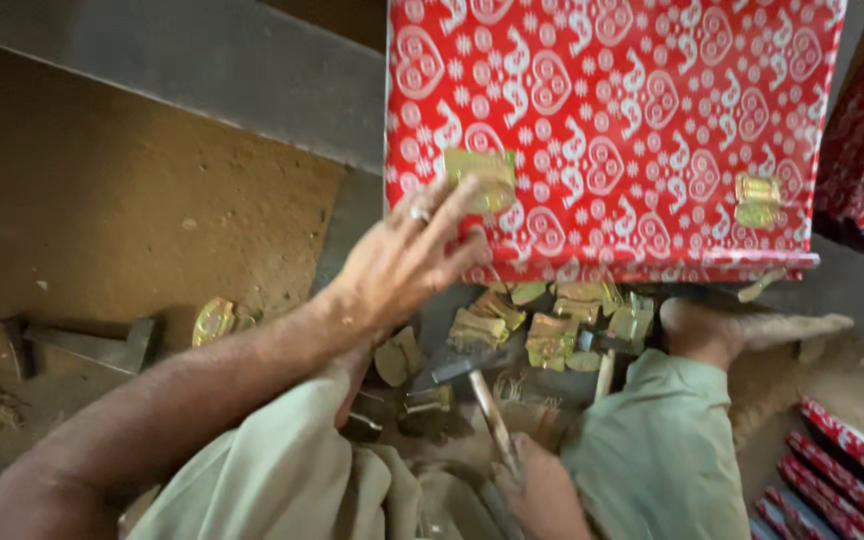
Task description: The person attaches brass hinges to red patterned boards using a hammer and nails. They pick up a hinge, position it on the board, hammer nails into it, and repeat the process for multiple boards.
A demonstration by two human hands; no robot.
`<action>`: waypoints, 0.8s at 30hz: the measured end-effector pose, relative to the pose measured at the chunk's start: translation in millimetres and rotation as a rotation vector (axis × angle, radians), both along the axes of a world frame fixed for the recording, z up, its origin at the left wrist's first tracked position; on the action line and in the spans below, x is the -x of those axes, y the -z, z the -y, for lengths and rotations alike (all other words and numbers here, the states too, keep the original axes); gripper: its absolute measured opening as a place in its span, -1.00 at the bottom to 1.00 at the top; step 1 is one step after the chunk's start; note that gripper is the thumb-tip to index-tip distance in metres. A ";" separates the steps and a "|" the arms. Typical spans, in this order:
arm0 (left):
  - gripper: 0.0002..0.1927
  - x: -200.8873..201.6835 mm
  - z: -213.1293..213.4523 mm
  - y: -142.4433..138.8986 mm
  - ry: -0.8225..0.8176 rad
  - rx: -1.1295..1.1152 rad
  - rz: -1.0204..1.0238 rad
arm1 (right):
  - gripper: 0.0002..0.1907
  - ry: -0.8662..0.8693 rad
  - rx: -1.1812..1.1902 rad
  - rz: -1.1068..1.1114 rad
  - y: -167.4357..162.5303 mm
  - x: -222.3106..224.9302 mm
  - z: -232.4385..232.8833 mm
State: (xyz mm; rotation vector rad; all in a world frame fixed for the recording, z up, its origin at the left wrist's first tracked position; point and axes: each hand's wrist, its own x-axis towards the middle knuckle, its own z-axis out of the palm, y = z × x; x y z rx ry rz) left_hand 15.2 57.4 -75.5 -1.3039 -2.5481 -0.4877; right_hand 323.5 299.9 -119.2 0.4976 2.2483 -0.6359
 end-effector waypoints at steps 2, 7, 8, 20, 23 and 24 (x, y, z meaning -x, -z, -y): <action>-0.61 2.4 1.7 -1.3 0.018 -0.014 0.030 | -0.63 0.072 0.195 -0.044 -21.8 6.1 -14.3; -0.59 3.5 2.3 -1.3 -0.004 0.034 -0.021 | -0.69 0.379 0.616 0.025 -85.0 60.1 -27.0; -0.59 4.1 2.1 -1.4 -0.008 0.035 -0.011 | -0.70 0.575 0.649 0.130 -96.1 76.0 -27.1; -0.66 -0.7 1.7 21.5 -0.025 -0.036 -0.116 | -0.73 0.029 0.048 -0.807 -113.2 231.0 31.2; -0.65 0.6 -0.7 23.3 -0.018 -0.111 -0.070 | -0.72 -0.022 -0.009 -0.682 -113.5 242.8 34.8; -0.65 0.7 -0.7 23.0 -0.020 -0.105 -0.079 | -0.73 -0.012 -0.034 -0.667 -113.8 242.4 34.2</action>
